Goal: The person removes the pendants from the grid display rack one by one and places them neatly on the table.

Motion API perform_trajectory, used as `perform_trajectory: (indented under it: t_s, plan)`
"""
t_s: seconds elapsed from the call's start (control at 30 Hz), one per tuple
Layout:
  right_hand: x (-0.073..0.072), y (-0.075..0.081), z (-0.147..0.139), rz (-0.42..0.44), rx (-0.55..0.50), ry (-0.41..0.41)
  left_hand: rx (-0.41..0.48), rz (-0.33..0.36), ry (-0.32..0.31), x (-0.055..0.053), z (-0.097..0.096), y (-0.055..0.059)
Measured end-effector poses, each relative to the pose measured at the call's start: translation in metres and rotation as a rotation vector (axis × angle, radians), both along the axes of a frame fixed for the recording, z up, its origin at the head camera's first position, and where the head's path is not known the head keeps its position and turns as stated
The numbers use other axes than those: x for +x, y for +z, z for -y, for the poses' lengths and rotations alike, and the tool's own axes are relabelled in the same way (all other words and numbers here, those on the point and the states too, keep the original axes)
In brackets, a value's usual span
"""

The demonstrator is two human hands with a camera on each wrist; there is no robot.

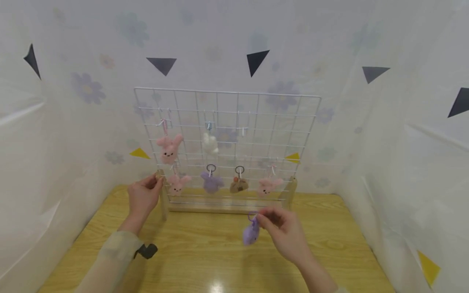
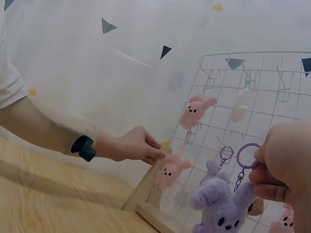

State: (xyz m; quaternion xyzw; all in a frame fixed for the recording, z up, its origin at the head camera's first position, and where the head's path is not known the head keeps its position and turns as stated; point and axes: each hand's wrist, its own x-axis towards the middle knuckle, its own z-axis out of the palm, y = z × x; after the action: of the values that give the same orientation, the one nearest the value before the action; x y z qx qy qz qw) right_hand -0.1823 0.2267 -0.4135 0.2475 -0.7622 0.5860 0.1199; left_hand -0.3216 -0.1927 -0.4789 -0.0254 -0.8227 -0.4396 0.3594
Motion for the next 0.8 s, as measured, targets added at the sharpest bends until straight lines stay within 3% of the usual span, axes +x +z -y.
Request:
perform_trajectory:
  t_s: [0.43,0.8]
  plan:
    - [0.010,-0.019,-0.011,0.058,0.013,-0.076,-0.011,-0.014,-0.004,-0.001,0.000,-0.001]
    - [0.019,-0.035,-0.017,0.106,0.027,-0.135,0.008,0.021,-0.001,0.002,-0.001,0.001]
